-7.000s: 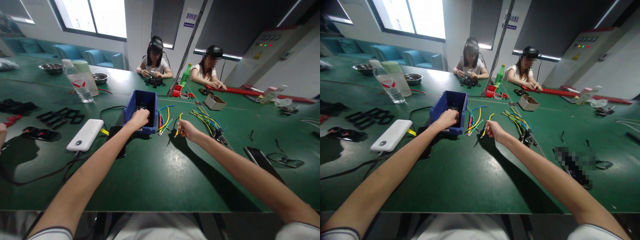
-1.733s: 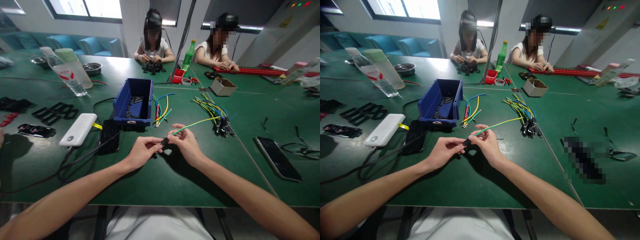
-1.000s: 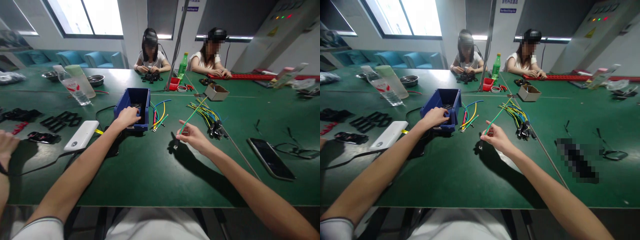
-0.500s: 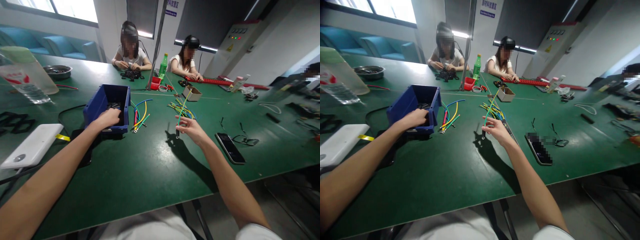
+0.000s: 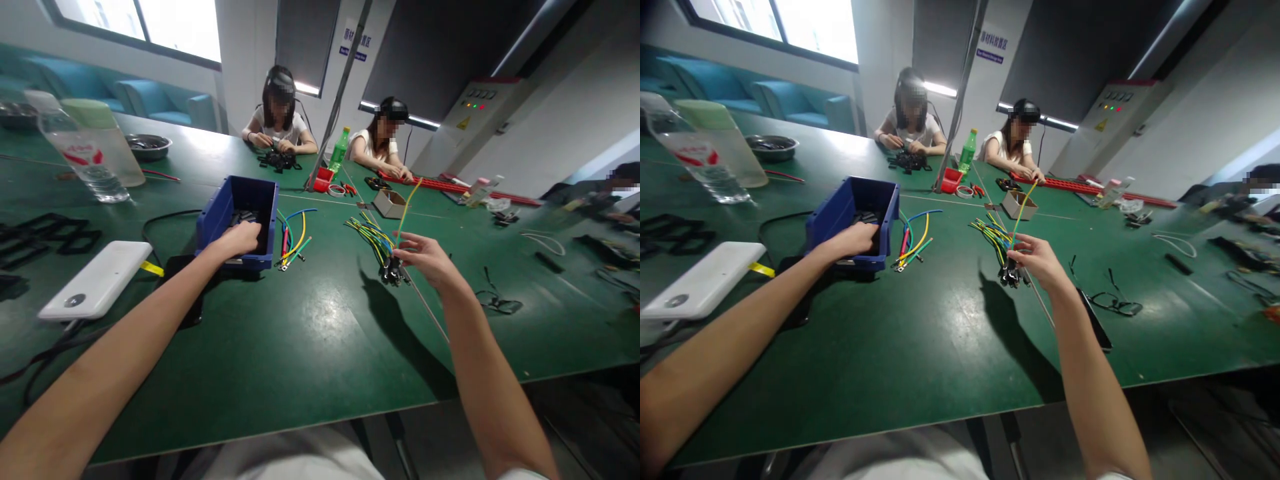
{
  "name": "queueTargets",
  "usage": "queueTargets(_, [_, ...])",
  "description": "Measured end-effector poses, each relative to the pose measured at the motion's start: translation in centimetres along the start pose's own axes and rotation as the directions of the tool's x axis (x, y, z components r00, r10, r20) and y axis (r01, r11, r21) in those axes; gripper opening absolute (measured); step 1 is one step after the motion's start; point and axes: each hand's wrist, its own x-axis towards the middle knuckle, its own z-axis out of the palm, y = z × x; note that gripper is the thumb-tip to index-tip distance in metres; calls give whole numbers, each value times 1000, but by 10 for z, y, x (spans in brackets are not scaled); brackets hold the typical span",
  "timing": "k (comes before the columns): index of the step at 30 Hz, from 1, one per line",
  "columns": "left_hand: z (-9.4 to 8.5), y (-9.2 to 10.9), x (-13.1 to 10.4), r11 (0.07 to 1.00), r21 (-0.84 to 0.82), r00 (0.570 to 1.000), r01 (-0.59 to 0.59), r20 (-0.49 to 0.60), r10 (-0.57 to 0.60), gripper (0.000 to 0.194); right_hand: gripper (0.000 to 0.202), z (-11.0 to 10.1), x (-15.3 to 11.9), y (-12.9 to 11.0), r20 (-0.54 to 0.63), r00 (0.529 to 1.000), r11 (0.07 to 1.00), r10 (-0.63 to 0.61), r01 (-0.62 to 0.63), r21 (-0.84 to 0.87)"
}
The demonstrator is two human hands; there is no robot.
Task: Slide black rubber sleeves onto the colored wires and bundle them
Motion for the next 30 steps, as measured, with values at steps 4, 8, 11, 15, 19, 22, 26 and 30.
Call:
queueTargets(4, [-1, 1, -2, 999, 34, 999, 0, -43, 1, 26, 60, -16, 14, -5, -14, 1000, 991, 21, -22, -130])
queueTargets(8, [-3, 3, -3, 998, 62, 992, 5, -123, 2, 35, 53, -29, 32, -6, 8, 999, 963, 40, -37, -267])
queueTargets(11, [-4, 4, -3, 993, 116, 985, -11, -167, 30, 38, 51, -33, 41, -2, 31, 998, 935, 61, -46, -352])
queueTargets(15, [-6, 6, -5, 988, 153, 984, -18, -172, 45, 34, 49, -31, 48, 5, 42, 996, 908, 77, -53, -416])
queueTargets(19, [-6, 7, -6, 986, 162, 977, -46, -197, 78, 32, 45, -23, 54, 10, 39, 996, 849, 82, -49, -527])
queueTargets(22, [-4, 6, -6, 983, 161, 973, -87, -197, 118, 31, 41, -17, 59, 15, 25, 996, 789, 80, -48, -613])
queueTargets(26, [-1, 3, -3, 982, 155, 974, -111, -180, 138, 30, 41, -9, 62, 21, -13, 998, 697, 62, -52, -716])
queueTargets(30, [1, 2, 0, 982, 146, 975, -123, -167, 147, 26, 41, -1, 60, 23, -43, 999, 617, 18, -45, -786])
